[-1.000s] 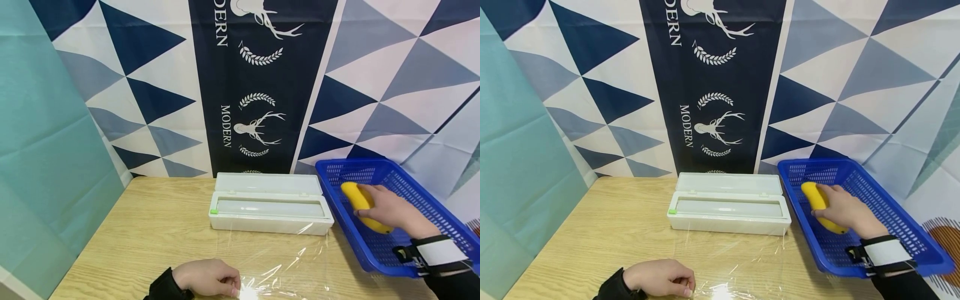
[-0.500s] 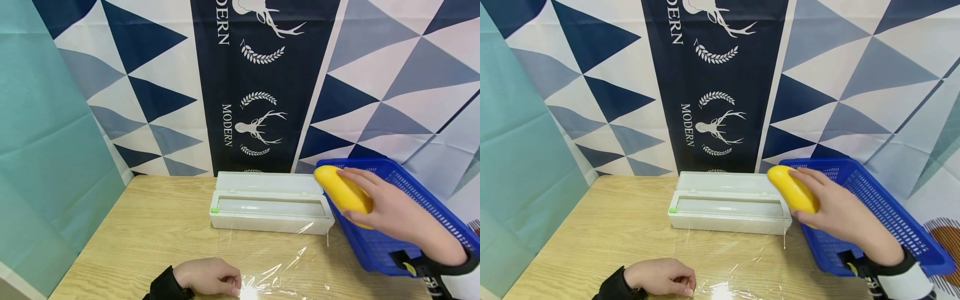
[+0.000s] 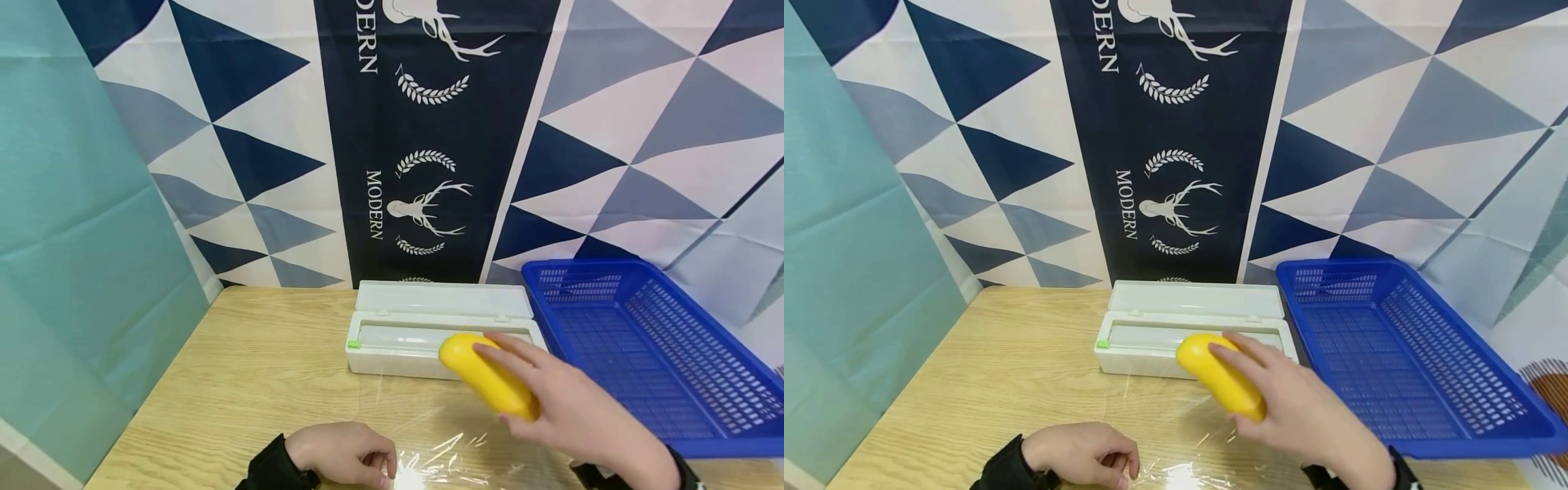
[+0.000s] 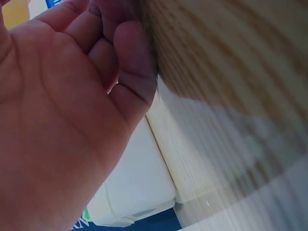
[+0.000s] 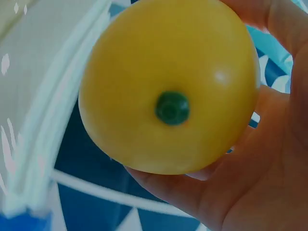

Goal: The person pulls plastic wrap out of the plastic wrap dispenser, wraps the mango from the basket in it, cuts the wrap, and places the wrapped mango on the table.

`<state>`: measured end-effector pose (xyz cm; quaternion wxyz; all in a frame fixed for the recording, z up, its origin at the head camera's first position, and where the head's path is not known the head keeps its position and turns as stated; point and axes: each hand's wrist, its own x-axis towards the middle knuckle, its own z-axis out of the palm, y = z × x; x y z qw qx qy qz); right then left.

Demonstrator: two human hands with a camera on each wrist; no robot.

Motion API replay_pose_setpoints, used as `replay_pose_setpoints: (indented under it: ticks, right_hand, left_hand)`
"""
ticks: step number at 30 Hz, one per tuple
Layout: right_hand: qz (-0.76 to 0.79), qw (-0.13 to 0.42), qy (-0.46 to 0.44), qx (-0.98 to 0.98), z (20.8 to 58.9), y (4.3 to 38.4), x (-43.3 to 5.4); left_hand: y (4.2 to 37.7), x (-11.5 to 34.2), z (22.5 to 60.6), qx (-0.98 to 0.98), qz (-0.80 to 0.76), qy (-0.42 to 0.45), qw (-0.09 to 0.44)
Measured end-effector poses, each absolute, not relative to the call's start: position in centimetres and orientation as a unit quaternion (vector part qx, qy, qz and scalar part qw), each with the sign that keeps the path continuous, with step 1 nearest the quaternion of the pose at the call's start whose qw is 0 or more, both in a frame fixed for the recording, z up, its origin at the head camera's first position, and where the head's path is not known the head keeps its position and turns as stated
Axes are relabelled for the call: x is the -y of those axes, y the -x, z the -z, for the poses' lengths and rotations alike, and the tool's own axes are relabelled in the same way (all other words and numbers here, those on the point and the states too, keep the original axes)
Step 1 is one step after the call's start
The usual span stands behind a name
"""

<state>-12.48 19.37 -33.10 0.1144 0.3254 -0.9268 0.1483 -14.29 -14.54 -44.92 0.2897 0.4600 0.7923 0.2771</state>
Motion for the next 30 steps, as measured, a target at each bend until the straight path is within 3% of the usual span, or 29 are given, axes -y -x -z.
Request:
replay_pose_setpoints:
  ticks: [25,30]
  right_hand:
    - [-0.164,-0.045,-0.361,0.917,37.9,12.2,-16.0]
    - [-0.168,-0.106,-0.37,0.908,38.8,12.1,-15.2]
  left_hand:
    - [14.7,14.5,44.7,-0.778,-0.27,-0.469,0.318]
    - [14.7,14.5,44.7,-0.778,-0.265,-0.476,0.312]
